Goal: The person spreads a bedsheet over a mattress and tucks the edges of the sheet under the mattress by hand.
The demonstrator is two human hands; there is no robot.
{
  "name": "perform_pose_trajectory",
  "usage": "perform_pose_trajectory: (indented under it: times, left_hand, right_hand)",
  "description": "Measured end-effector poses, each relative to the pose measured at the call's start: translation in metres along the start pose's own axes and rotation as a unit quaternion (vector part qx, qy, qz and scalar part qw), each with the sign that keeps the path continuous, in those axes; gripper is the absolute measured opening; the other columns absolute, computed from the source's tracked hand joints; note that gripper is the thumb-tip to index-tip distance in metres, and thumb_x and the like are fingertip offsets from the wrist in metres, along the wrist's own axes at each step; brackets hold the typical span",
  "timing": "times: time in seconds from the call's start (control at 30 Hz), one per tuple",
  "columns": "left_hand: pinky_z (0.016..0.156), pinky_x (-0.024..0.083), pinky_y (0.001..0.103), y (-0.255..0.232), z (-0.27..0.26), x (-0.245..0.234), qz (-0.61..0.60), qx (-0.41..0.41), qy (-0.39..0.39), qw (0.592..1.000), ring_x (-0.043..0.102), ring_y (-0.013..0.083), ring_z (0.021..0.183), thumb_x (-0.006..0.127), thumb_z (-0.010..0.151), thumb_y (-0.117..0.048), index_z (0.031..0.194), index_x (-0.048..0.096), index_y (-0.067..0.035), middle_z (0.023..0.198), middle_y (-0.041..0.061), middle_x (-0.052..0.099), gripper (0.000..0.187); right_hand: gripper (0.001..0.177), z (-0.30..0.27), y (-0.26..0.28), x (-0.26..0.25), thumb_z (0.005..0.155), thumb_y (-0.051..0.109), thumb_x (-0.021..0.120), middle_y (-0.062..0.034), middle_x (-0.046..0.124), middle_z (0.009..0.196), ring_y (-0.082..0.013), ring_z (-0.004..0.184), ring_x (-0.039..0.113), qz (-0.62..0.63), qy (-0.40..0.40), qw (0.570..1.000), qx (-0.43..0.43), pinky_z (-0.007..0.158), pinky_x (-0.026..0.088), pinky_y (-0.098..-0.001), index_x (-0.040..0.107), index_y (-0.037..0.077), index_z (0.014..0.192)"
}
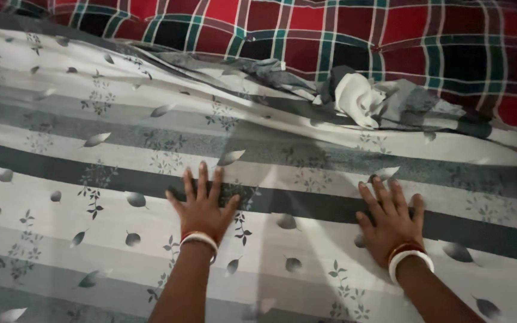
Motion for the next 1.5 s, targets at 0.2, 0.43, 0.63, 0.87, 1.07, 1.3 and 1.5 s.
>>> perform_pose_trajectory:
  times: [0.2,0.43,0.63,0.87,1.07,1.3,1.5]
  left_hand:
    - [0.113,-0.003,0.077,0.001,0.005,0.000,-0.027,-0.008,0.027,0.999,-0.004,0.0334,0.155,0.036,0.090,-0.074,0.160,0.013,-0.039,0.170,-0.002,-0.001,0.082]
    - [0.113,-0.002,0.077,0.000,0.004,-0.012,-0.054,-0.014,0.139,0.989,-0.006,0.0342,0.156,0.037,0.092,-0.071,0.162,0.010,-0.037,0.171,-0.001,-0.004,0.082]
    - [0.115,0.000,0.077,0.005,0.004,-0.014,-0.070,0.007,0.183,0.981,-0.006,0.0371,0.155,0.034,0.094,-0.070,0.161,0.008,-0.035,0.170,0.000,-0.004,0.080]
    - [0.111,0.003,0.083,0.006,0.008,-0.007,-0.091,0.022,0.208,0.974,-0.009,0.0395,0.156,0.035,0.096,-0.070,0.162,0.011,-0.034,0.171,0.003,-0.005,0.079]
    - [0.105,0.005,0.086,0.008,0.018,0.015,-0.117,0.016,0.164,0.979,0.000,0.0445,0.155,0.046,0.089,-0.070,0.163,0.019,-0.038,0.173,0.006,0.000,0.085]
    - [0.095,0.015,0.091,0.006,0.020,0.034,-0.096,0.030,0.009,0.995,0.024,0.0527,0.148,0.054,0.079,-0.071,0.159,0.039,-0.036,0.167,0.013,0.020,0.089]
    - [0.095,0.020,0.094,0.006,0.025,0.080,-0.067,0.062,0.029,0.995,0.029,0.0574,0.143,0.053,0.080,-0.071,0.160,0.038,-0.037,0.168,0.018,0.028,0.088]
  right_hand:
    - [0.069,0.001,-0.003,0.006,0.091,0.050,0.041,0.0042,0.016,0.167,-0.0255,0.153,0.012,0.011,-0.028,1.000,-0.004,0.120,0.005,-0.0593,0.023,0.037,0.156]
    - [0.084,0.001,-0.005,0.014,0.082,0.058,0.041,0.0025,0.013,0.169,-0.0253,0.154,0.009,-0.045,-0.099,0.993,-0.052,0.120,0.004,-0.0596,0.019,0.038,0.160]
    - [0.074,0.002,-0.013,0.039,0.100,0.057,0.039,0.0048,-0.002,0.174,-0.0212,0.160,0.001,-0.256,0.211,0.941,0.067,0.126,0.005,-0.0530,0.004,0.038,0.163]
    - [0.082,0.008,0.000,0.013,0.085,0.048,0.049,0.0031,0.009,0.172,-0.0234,0.153,0.009,-0.114,0.061,0.991,0.017,0.117,0.014,-0.0584,0.016,0.034,0.159]
    - [0.080,0.002,-0.003,0.009,0.083,0.042,0.055,0.0035,0.018,0.163,-0.0235,0.150,0.016,-0.021,-0.087,0.996,-0.023,0.116,0.015,-0.0628,0.025,0.034,0.156]
    - [0.081,0.000,0.003,-0.004,0.080,0.045,0.057,0.0032,0.019,0.162,-0.0238,0.150,0.017,0.005,-0.118,0.992,-0.040,0.114,0.015,-0.0641,0.027,0.034,0.154]
    - [0.083,0.006,0.005,-0.003,0.080,0.048,0.057,0.0007,0.019,0.167,-0.0277,0.148,0.014,0.002,-0.097,0.994,-0.051,0.111,0.014,-0.0649,0.026,0.033,0.156]
Point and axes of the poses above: each hand's wrist, its own z-axis towards the middle knuckle, its own x-axis out of the palm, y = z × x, the point moved 10 cm from there along z, towards the middle knuckle
